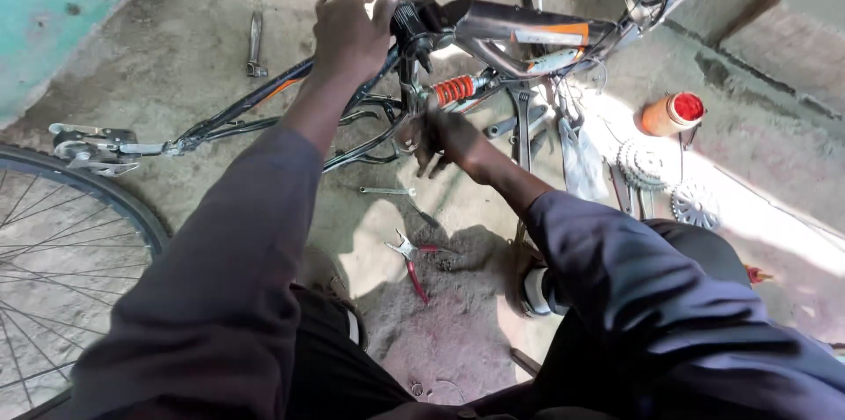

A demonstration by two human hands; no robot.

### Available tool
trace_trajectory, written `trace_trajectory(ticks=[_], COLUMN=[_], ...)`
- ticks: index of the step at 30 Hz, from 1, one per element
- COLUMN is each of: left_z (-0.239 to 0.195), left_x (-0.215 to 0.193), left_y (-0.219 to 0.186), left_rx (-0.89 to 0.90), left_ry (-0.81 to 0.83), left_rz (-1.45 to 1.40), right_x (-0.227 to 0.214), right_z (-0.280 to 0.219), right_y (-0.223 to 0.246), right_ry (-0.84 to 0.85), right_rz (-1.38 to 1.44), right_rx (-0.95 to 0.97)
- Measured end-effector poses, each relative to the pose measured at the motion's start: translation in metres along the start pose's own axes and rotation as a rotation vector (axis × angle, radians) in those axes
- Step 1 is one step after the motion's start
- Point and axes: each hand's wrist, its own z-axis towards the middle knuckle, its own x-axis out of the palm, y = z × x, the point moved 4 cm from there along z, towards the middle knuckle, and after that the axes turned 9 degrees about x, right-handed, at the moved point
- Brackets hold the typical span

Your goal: The person sits on the floor and uses a wrench to tighten a bolt on the bicycle frame. They then use pliers to adjust a cable or wire near the frame's head tube area.

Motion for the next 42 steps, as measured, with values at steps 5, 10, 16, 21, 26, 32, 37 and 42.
trace_trajectory(ticks=[5, 10, 16, 21, 26, 32, 37, 42], left_z=[-0.078, -0.147, -0.149, -0.139, -0.139, -0.142, -0.111, -0.084], left_x=[-0.053, -0.035, 0.018, 0.043, 0.064, 0.076, 0.012, -0.025], left_y=[-0.085, -0.126, -0.122, -0.109, -0.097, -0.063, -0.084, -0.089], left_rx=[0.003, 0.124, 0.329, 0.279, 0.310, 0.292, 0.153, 0.255], left_ry=[0.173, 0.426, 0.919, 1.030, 1.064, 0.980, 0.906, 0.520], left_rz=[-0.003, -0.204, 0.136, 0.167, 0.187, 0.226, 0.247, 0.155], right_x=[-0.038, -0.120, -0.211, -0.274, -0.211, -0.151, -0.106, -0.088], right_z=[0.073, 0.075, 0.065, 0.147, 0.098, 0.096, 0.131, 0.214], right_y=[-0.181, -0.306, -0.429, -0.621, -0.487, -0.465, -0.401, -0.326], right_ry=[-0.200, -0.376, -0.695, -0.693, -1.486, -1.506, -1.142, -0.785], right_rz=[-1.066, -0.751, -0.333, -0.506, 0.926, 0.761, 0.565, -0.217], right_rx=[0.020, 0.301, 0.761, 0.940, 0.123, 0.198, 0.125, 0.057])
